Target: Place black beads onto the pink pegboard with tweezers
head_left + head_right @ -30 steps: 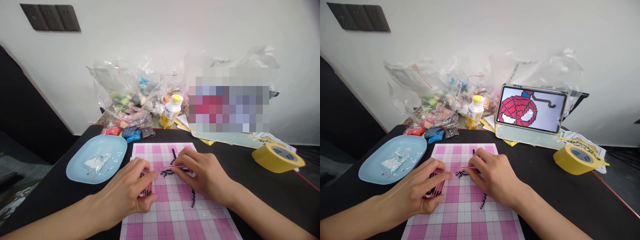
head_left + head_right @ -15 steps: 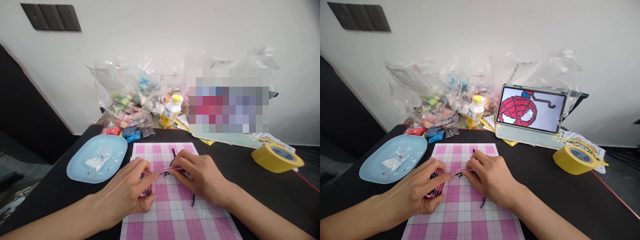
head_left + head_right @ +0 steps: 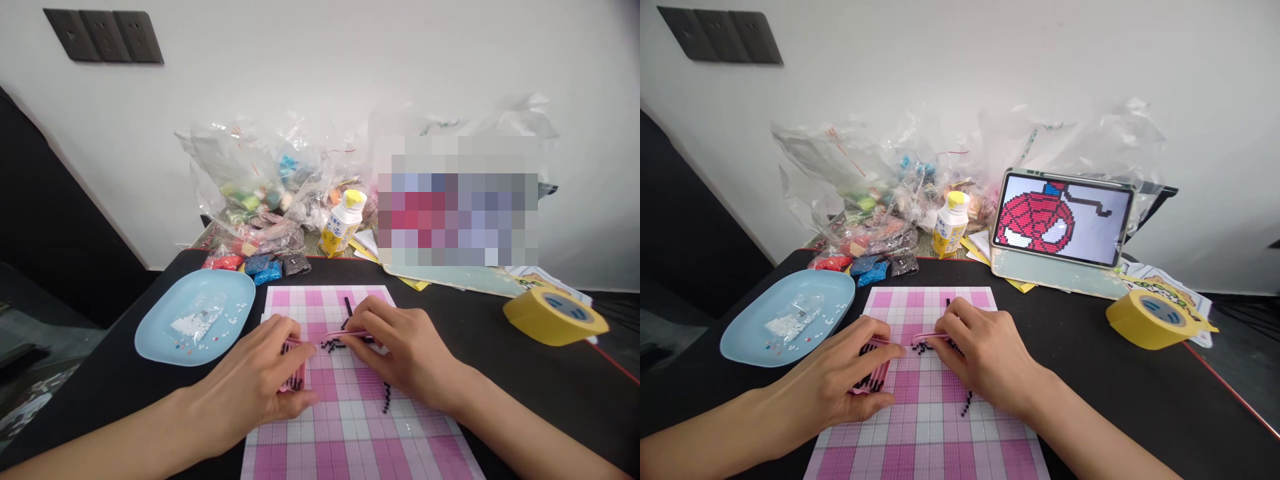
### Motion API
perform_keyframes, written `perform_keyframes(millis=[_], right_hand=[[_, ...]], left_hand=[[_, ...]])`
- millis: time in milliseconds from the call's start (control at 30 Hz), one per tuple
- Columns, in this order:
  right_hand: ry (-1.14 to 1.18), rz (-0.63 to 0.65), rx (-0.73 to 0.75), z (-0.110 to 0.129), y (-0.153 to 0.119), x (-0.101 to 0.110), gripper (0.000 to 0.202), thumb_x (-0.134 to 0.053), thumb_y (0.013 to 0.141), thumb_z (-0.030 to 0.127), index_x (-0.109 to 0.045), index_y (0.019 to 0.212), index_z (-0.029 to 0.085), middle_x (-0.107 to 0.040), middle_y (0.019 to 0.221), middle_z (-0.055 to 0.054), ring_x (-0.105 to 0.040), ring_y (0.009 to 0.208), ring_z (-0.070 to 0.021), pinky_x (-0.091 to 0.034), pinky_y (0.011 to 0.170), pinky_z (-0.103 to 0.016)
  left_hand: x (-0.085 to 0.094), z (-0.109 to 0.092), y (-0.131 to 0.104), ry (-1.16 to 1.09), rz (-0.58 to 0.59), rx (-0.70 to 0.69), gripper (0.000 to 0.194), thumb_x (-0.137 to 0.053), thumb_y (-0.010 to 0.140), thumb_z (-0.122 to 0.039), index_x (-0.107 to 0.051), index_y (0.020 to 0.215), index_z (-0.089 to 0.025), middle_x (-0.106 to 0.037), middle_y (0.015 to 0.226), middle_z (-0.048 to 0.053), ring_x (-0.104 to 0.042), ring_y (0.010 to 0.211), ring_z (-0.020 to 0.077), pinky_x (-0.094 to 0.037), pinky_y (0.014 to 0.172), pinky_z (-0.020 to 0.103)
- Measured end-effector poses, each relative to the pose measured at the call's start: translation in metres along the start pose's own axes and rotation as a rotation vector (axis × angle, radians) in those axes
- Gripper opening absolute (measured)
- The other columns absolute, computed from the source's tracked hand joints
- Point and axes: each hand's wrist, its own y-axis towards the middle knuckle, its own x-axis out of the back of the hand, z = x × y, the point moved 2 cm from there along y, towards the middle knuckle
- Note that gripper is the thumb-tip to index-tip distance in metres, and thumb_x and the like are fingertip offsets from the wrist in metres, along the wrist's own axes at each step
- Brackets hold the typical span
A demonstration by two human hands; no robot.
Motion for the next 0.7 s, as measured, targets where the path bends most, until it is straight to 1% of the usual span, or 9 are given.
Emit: perform_keyframes(millis=[100,233,333,567,700], right_hand=[[-0.012,-0.012,-0.015,-0.002,0.000,0.001,0.019,-0.053,0.097,0.028,-0.064,0.086,0.017,-0.060,0.077,-0.001,-0.058,0.059,-0.0082,-0.041,0.052,-0.020],[-0.043,-0.028,-0.031,-0.003,0.000,0.001,0.020,-0.054,0.096,0.029,-0.063,0.084,0.017,-0.060,0.077,-0.001,-0.058,0.060,-0.0085,-0.040,0.051,-0.020],[-0.044,-0.020,-0.030,-0.004,0.000,0.001,0.020,-0.053,0.097,0.029,-0.063,0.084,0.018,-0.060,0.076,-0.001,-0.057,0.059,-0.0083,-0.040,0.051,-0.020],[0.015,0.018,-0.007,0.000,-0.001,0.000,0.020,-0.053,0.097,0.029,-0.063,0.086,0.017,-0.060,0.078,-0.002,-0.058,0.060,-0.0086,-0.043,0.053,-0.020],[0.014,0.017,-0.010,-0.001,-0.001,0.000,0.019,-0.054,0.096,0.029,-0.064,0.086,0.017,-0.060,0.078,-0.002,-0.057,0.060,-0.0087,-0.043,0.053,-0.020]], left_hand=[[0.002,-0.001,0.000,-0.022,0.012,0.014,0.018,-0.058,0.089,-0.018,-0.060,0.107,-0.013,-0.053,0.100,0.011,-0.054,0.086,0.0241,-0.055,0.071,0.041],[0.005,-0.002,0.001,-0.022,-0.004,0.011,0.024,-0.052,0.091,-0.015,-0.056,0.115,-0.015,-0.053,0.105,0.011,-0.054,0.088,0.0235,-0.055,0.074,0.040],[0.007,-0.002,0.001,-0.002,-0.012,-0.005,0.025,-0.049,0.092,-0.015,-0.055,0.116,-0.015,-0.053,0.106,0.012,-0.054,0.088,0.0238,-0.054,0.073,0.040],[0.013,-0.006,0.006,0.042,-0.017,-0.032,0.024,-0.046,0.091,-0.012,-0.065,0.105,-0.009,-0.056,0.093,0.013,-0.056,0.081,0.0253,-0.055,0.065,0.041],[0.012,-0.006,0.007,0.051,-0.049,-0.031,0.023,-0.047,0.088,-0.010,-0.067,0.099,-0.012,-0.057,0.092,0.012,-0.055,0.080,0.0243,-0.055,0.065,0.040]])
